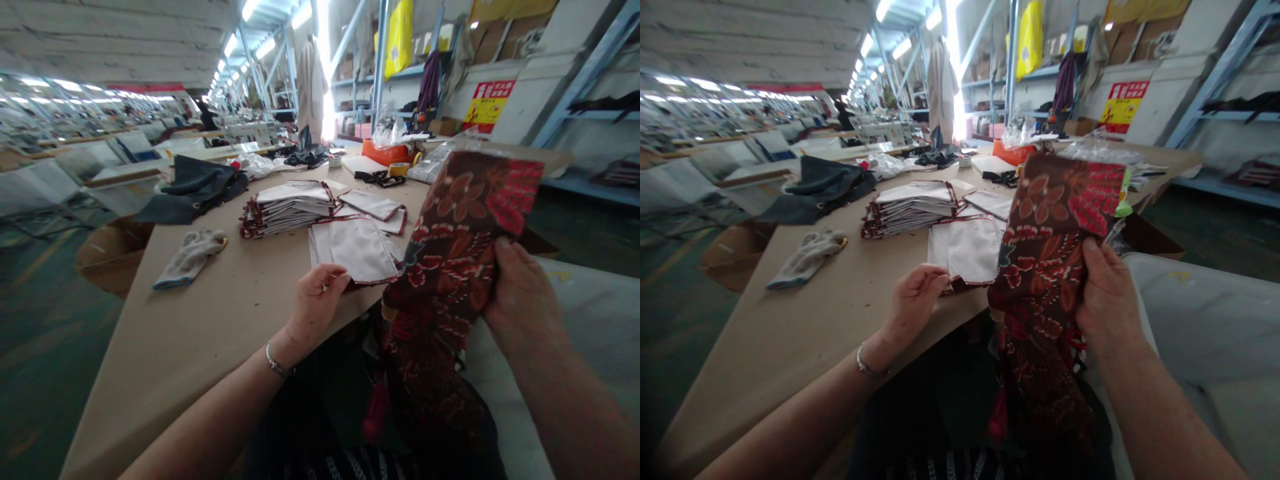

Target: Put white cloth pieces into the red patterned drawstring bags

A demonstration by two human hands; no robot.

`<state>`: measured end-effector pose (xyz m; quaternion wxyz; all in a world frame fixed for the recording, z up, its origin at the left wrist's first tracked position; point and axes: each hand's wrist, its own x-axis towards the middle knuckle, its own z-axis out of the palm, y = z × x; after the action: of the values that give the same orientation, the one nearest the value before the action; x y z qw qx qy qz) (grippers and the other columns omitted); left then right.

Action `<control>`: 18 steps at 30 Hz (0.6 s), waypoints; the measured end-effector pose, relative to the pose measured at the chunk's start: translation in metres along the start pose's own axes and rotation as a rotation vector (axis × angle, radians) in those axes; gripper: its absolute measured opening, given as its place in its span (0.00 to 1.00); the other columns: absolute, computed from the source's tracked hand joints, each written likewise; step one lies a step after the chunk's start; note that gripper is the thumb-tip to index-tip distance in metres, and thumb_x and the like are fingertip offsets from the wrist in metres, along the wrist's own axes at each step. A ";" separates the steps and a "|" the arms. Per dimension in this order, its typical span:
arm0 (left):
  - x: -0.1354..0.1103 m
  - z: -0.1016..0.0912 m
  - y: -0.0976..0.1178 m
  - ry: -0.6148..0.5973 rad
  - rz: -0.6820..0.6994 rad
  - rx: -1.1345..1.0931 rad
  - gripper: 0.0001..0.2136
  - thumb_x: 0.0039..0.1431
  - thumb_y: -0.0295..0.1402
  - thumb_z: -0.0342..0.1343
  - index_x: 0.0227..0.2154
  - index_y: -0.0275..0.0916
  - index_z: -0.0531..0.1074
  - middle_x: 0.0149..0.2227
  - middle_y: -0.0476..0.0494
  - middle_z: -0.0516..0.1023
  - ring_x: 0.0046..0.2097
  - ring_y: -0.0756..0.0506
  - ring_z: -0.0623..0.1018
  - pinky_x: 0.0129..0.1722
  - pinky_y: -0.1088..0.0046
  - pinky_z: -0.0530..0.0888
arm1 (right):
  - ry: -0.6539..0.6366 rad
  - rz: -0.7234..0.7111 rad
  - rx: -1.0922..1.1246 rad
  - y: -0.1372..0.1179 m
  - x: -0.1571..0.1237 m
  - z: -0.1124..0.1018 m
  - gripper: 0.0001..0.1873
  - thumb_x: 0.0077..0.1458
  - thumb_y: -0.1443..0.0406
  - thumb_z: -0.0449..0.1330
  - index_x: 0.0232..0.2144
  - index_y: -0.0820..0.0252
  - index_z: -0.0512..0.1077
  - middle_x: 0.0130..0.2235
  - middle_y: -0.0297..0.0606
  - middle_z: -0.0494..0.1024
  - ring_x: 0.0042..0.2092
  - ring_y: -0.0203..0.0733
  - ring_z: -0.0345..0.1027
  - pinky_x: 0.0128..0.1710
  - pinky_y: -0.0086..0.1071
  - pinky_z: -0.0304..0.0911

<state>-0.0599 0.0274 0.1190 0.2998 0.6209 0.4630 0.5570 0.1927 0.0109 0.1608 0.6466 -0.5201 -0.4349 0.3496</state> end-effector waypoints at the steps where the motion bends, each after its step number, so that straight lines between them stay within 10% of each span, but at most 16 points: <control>1: 0.007 -0.001 -0.005 -0.019 0.045 0.088 0.04 0.52 0.31 0.59 0.32 0.40 0.76 0.32 0.46 0.77 0.33 0.49 0.75 0.37 0.74 0.72 | 0.011 0.013 0.041 -0.013 0.002 -0.004 0.16 0.57 0.53 0.52 0.45 0.49 0.69 0.46 0.38 0.77 0.39 0.44 0.74 0.36 0.38 0.70; 5: 0.024 0.003 -0.030 -0.216 0.267 0.516 0.13 0.51 0.25 0.57 0.41 0.40 0.75 0.45 0.42 0.76 0.48 0.43 0.73 0.51 0.64 0.70 | -0.026 0.238 0.102 -0.015 -0.002 -0.023 0.12 0.52 0.56 0.60 0.39 0.49 0.73 0.39 0.40 0.81 0.31 0.43 0.74 0.29 0.36 0.69; 10: 0.031 0.010 -0.039 -0.349 0.364 0.853 0.12 0.55 0.24 0.51 0.40 0.37 0.75 0.42 0.40 0.77 0.46 0.42 0.73 0.51 0.63 0.69 | -0.140 0.464 -0.204 0.099 -0.028 -0.063 0.17 0.45 0.52 0.63 0.35 0.55 0.73 0.32 0.39 0.80 0.32 0.49 0.75 0.34 0.41 0.70; 14: 0.035 0.010 -0.035 -0.359 0.336 0.897 0.10 0.58 0.25 0.48 0.32 0.38 0.76 0.36 0.41 0.78 0.42 0.44 0.74 0.47 0.67 0.70 | -0.168 0.205 -0.633 0.171 -0.035 -0.082 0.24 0.41 0.51 0.63 0.38 0.57 0.73 0.40 0.43 0.78 0.44 0.55 0.72 0.48 0.48 0.66; 18: 0.041 0.010 -0.027 -0.313 0.385 0.888 0.09 0.58 0.25 0.48 0.29 0.38 0.74 0.34 0.42 0.78 0.39 0.45 0.75 0.44 0.68 0.70 | -0.187 -0.220 -0.714 0.123 -0.016 -0.037 0.24 0.55 0.52 0.54 0.50 0.58 0.67 0.49 0.46 0.72 0.50 0.51 0.67 0.51 0.47 0.63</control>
<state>-0.0583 0.0767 0.1098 -0.0355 0.8384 0.4820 0.2520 0.2211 0.0097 0.0343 0.4161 -0.6286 -0.6395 0.1508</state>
